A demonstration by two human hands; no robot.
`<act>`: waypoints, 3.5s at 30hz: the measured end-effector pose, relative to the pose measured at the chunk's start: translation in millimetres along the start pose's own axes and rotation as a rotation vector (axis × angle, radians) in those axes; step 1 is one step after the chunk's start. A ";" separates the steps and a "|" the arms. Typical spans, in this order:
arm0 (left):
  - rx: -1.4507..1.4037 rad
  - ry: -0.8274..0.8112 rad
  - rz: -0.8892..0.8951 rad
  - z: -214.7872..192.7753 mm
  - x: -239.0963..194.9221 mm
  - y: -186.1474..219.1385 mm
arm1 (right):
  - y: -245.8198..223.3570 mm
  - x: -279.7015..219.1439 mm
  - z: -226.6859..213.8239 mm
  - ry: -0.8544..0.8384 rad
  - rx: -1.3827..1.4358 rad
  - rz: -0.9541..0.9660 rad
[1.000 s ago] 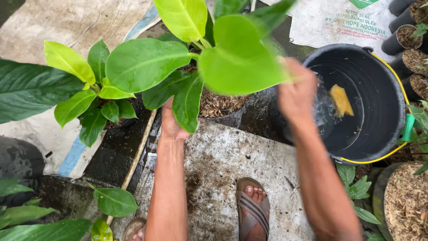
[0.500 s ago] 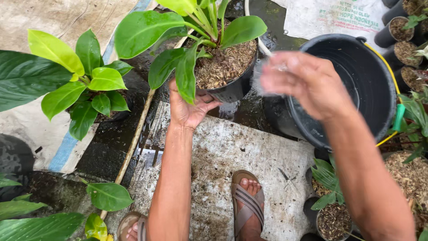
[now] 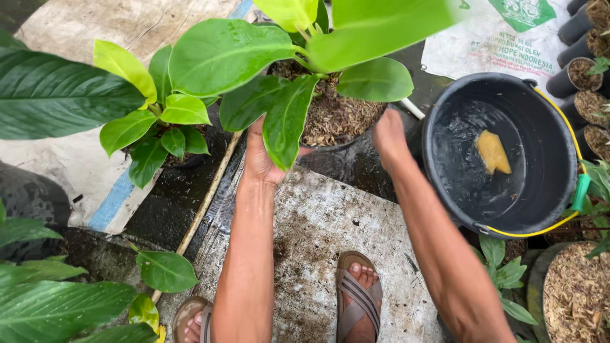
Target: The person cleans the leaves of a potted plant using a sponge and water. They dip the sponge into a bucket of water, then wipe each leaf individually, repeating the process for multiple leaves on the plant.
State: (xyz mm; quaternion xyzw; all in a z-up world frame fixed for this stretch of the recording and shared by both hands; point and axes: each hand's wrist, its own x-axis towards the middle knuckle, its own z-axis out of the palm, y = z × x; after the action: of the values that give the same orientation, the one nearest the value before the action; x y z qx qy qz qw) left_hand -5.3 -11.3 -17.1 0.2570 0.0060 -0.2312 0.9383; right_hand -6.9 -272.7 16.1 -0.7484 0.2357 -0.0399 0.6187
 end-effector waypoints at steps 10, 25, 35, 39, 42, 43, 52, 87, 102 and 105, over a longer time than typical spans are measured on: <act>0.220 0.059 -0.033 -22.7 8.7 -46.2 | -1.0 -76.7 -3.2 -0.021 0.361 0.155; 0.540 0.263 0.098 -85.4 27.2 -99.9 | 47.9 -62.2 8.0 0.250 -0.299 -0.040; 0.653 0.175 0.315 -38.3 7.6 -30.8 | -35.2 -16.5 12.5 -0.182 0.130 -0.363; 0.237 0.128 0.305 -12.6 -1.5 4.4 | -59.9 -17.6 17.0 -0.058 -0.116 -0.234; 0.200 0.121 0.293 2.5 -1.4 27.7 | -66.3 -49.4 -33.4 0.190 -0.472 -0.304; 0.210 0.121 0.315 4.4 -5.1 33.3 | -62.4 -58.4 -60.9 0.274 -0.553 -0.382; 0.089 0.117 0.243 21.9 -5.9 31.8 | 4.6 0.6 -190.8 -0.006 -0.831 0.408; 0.293 0.224 0.246 -10.3 2.1 -14.6 | -95.2 -2.3 -8.7 -0.394 0.052 -0.222; 0.208 0.106 0.330 -32.6 13.2 -24.5 | -118.7 -10.9 4.7 -0.381 -0.064 -0.487; 0.150 0.105 0.303 -36.3 9.2 -23.6 | -109.9 12.2 -2.4 -0.368 -0.420 -0.384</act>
State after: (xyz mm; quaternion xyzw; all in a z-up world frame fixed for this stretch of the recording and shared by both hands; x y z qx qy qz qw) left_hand -3.5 -15.6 -61.1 0.3361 -0.0011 -0.0730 0.9390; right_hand 36.4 -266.3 117.6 -0.8849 -0.0220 0.0294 0.4643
